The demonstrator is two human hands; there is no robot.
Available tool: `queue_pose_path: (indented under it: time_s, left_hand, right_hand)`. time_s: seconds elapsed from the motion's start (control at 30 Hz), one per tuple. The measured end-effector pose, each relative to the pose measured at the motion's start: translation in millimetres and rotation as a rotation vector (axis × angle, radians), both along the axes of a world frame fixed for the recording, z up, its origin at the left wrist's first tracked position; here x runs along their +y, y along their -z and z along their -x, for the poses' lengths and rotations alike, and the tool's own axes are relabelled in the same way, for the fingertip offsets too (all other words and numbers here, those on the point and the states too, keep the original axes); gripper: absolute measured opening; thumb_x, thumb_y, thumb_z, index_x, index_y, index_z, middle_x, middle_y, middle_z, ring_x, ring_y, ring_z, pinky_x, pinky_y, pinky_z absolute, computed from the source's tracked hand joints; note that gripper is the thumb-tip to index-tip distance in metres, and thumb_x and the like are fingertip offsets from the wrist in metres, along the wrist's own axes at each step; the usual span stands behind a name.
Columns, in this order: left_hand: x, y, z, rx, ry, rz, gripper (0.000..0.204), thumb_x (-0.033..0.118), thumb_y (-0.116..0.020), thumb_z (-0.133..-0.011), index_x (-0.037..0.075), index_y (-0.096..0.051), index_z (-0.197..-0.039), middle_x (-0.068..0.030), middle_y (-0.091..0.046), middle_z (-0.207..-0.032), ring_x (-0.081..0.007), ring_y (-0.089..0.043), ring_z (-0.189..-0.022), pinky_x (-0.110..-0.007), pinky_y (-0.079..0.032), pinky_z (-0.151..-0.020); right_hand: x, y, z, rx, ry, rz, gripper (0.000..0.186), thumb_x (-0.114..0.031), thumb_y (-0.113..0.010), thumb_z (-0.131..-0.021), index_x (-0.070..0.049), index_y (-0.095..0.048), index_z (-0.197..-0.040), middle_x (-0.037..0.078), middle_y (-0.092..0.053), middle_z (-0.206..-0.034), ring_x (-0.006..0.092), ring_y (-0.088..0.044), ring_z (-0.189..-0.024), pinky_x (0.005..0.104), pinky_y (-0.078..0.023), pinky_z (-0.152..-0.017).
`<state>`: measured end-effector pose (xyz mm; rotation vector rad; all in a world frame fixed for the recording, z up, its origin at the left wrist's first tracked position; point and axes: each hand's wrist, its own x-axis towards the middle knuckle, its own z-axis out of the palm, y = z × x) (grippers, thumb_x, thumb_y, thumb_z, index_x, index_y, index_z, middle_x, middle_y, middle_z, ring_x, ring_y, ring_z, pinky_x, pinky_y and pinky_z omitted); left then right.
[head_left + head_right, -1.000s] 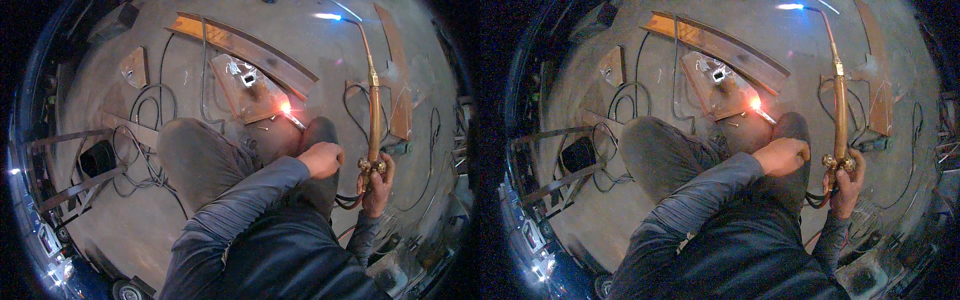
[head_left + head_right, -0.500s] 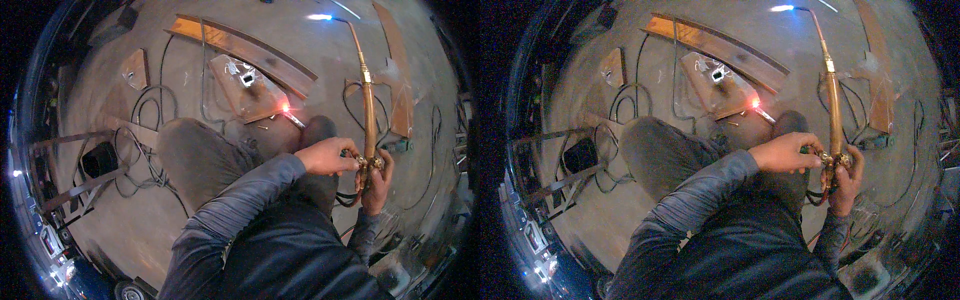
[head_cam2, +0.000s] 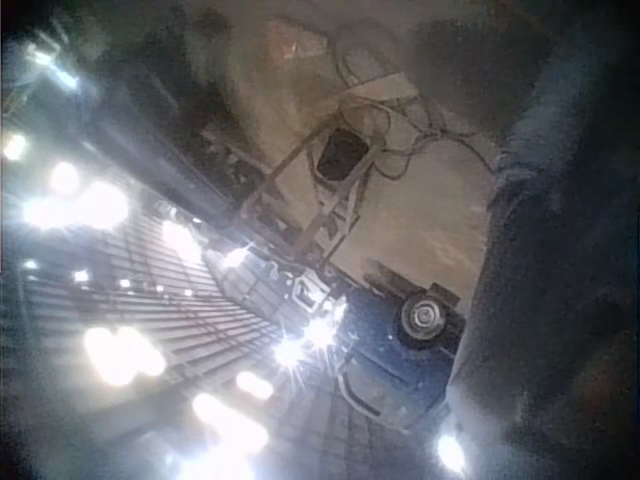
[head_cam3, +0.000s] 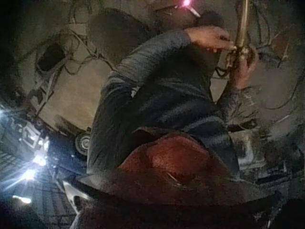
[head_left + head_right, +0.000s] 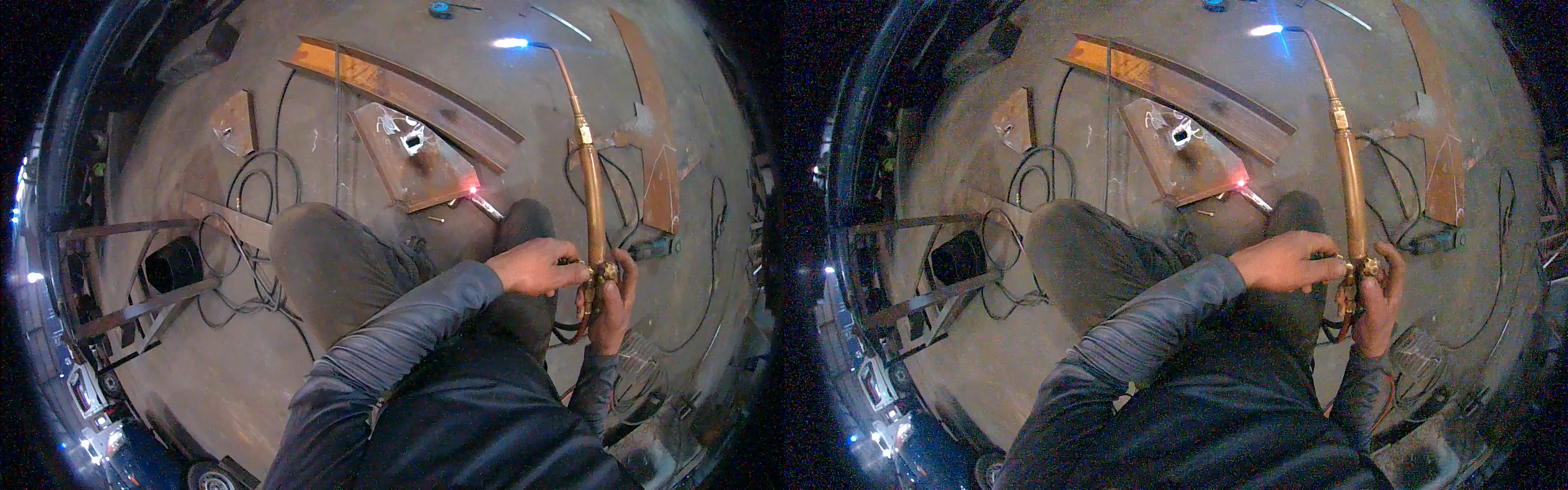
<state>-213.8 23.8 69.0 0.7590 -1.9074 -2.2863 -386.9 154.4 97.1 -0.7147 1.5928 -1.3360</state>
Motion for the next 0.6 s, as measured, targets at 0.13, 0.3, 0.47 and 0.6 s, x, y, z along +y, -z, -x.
queue_pose_path:
  time_s: [0.13, 0.3, 0.47, 0.6]
  left_hand:
    - [4, 17, 8, 0.038, -0.020, -0.061, 0.045, 0.044, -0.054, -0.104, 0.001, -0.064, -0.114, -0.0067, -0.069, -0.094, -0.0165, -0.066, -0.073, -0.031, -0.054, -0.064]
    - [-1, 9, 3, -0.010, -0.052, -0.120, 0.042, 0.045, -0.049, -0.107, 0.007, -0.065, -0.115, -0.0028, -0.069, -0.092, -0.0118, -0.065, -0.071, -0.028, -0.051, -0.058]
    - [4, 15, 14, 0.004, -0.041, -0.178, 0.040, 0.045, -0.050, -0.107, 0.009, -0.066, -0.111, -0.0005, -0.068, -0.088, -0.0105, -0.063, -0.068, -0.026, -0.049, -0.054]
    - [6, 19, 14, 0.036, -0.053, -0.182, 0.040, 0.045, -0.052, -0.106, 0.007, -0.066, -0.107, -0.0012, -0.068, -0.086, -0.0103, -0.062, -0.067, -0.025, -0.048, -0.051]
  right_hand:
    - [2, 10, 12, 0.026, 0.012, -0.074, 0.062, -0.026, -0.064, -0.088, -0.011, -0.044, -0.144, 0.012, -0.066, -0.102, 0.0171, -0.065, -0.070, 0.0284, -0.053, -0.060]
    - [-9, -14, 4, -0.050, -0.089, -0.030, 0.057, -0.015, -0.056, -0.090, -0.011, -0.045, -0.146, 0.012, -0.066, -0.108, 0.0154, -0.063, -0.071, 0.0285, -0.053, -0.063]
    - [-3, -6, 12, -0.001, -0.051, -0.051, 0.057, -0.016, -0.053, -0.094, -0.011, -0.044, -0.149, 0.012, -0.066, -0.107, 0.0152, -0.063, -0.069, 0.0283, -0.052, -0.062]
    - [-3, 1, 6, -0.043, -0.058, -0.006, 0.056, -0.022, -0.050, -0.097, -0.009, -0.041, -0.151, 0.011, -0.064, -0.097, 0.0158, -0.062, -0.065, 0.0272, -0.050, -0.056]
